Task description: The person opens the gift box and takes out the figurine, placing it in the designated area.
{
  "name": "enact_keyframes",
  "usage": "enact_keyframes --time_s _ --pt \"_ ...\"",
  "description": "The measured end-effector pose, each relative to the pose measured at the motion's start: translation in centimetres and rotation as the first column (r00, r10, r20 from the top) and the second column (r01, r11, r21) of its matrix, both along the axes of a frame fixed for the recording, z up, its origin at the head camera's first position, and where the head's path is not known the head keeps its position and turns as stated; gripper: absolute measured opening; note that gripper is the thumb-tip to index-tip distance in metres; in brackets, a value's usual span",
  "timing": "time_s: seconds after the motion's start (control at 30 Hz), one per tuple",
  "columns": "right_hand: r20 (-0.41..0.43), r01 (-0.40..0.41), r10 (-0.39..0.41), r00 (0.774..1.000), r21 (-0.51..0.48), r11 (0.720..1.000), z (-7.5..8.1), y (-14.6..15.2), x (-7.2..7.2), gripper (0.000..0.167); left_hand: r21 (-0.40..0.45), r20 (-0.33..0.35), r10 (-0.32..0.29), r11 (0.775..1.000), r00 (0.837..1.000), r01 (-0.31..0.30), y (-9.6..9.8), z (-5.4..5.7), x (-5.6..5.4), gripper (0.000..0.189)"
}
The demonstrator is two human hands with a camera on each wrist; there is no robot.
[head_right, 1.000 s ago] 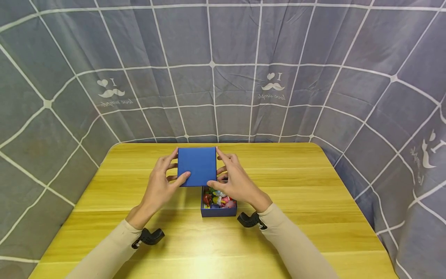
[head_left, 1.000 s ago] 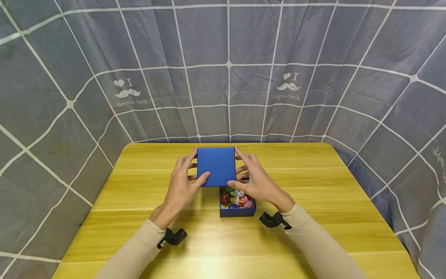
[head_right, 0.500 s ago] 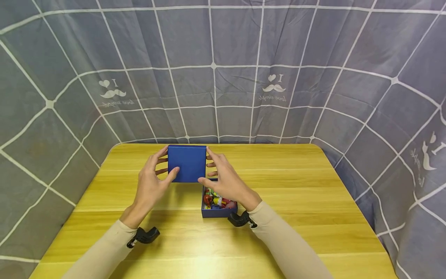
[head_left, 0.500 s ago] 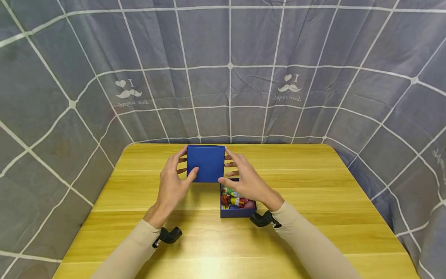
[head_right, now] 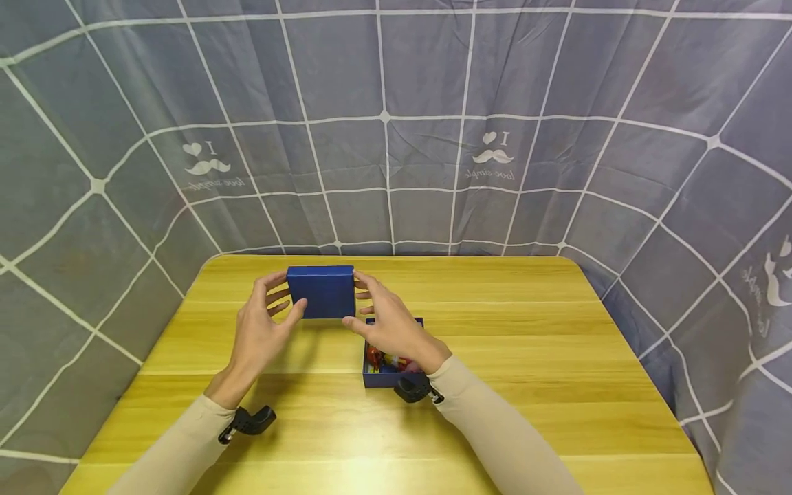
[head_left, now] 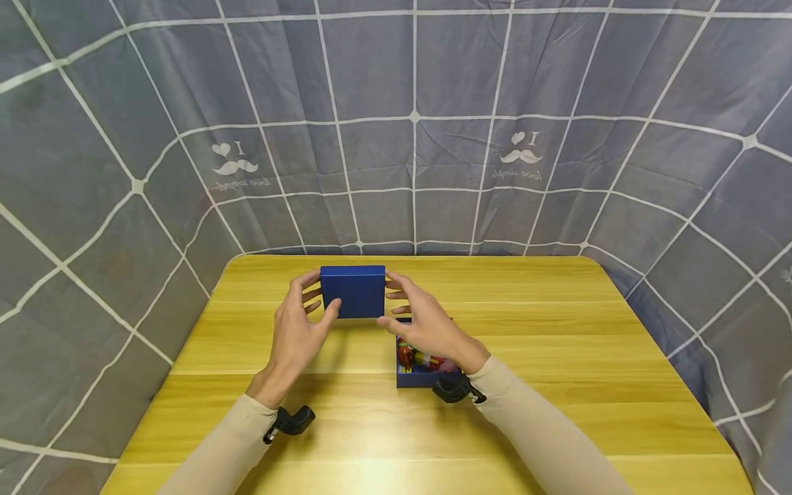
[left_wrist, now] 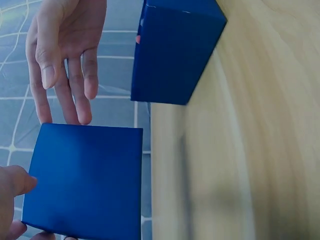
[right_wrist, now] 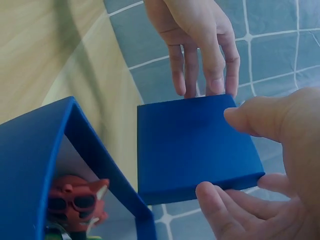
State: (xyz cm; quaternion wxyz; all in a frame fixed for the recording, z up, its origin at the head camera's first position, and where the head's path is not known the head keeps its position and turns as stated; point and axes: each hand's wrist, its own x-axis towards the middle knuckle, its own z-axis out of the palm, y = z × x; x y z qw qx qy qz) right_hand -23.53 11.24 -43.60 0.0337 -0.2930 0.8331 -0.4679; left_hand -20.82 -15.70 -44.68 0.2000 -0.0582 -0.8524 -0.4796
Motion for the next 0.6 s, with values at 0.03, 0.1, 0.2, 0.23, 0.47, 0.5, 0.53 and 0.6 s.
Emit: enact_keyframes --time_s 0.03,0.1,0.2,0.23,0.47,0.5,0.53,0.6 --pt "-0.001 -0.008 0.008 1.0 -0.002 1.0 -0.1 -0.1 -0.1 0.088 0.0 0.01 -0.001 1.0 1.0 0.001 -0.2 -0.1 0.0 0.066" --pt "0.001 -0.021 0.021 1.0 0.007 1.0 -0.4 -0.4 -0.3 0.087 0.0 0.025 0.0 1.0 1.0 0.0 -0.5 -0.5 -0.1 0.067" --pt "0.012 -0.032 0.032 0.999 0.036 0.999 -0.5 -0.8 -0.4 0.086 -0.004 0.038 -0.004 1.0 0.999 0.004 -1.0 -0.9 -0.2 0.069" --pt "0.018 -0.032 0.031 0.999 0.052 0.998 -0.6 -0.9 -0.3 0.087 -0.006 0.043 -0.007 1.0 0.999 0.007 -1.2 -1.0 -0.2 0.07" --pt "0.031 -0.025 0.02 0.999 0.167 0.986 -1.5 -1.5 -0.1 0.092 -0.038 0.086 -0.006 0.999 0.996 0.01 -1.8 -2.0 0.1 0.067" --pt "0.025 -0.023 0.019 1.0 0.177 0.984 -1.6 -1.6 -0.1 0.092 -0.046 0.094 -0.003 0.999 0.996 0.007 -2.0 -2.2 0.2 0.067" --pt "0.024 -0.026 0.022 0.999 0.178 0.984 -1.7 -1.7 -0.1 0.091 -0.052 0.1 0.001 0.999 0.995 0.004 -2.1 -2.3 0.3 0.067" --pt "0.022 -0.035 0.031 0.999 0.182 0.983 -1.9 -1.9 0.0 0.088 -0.06 0.109 0.005 0.998 0.994 0.002 -2.4 -2.6 0.5 0.066"
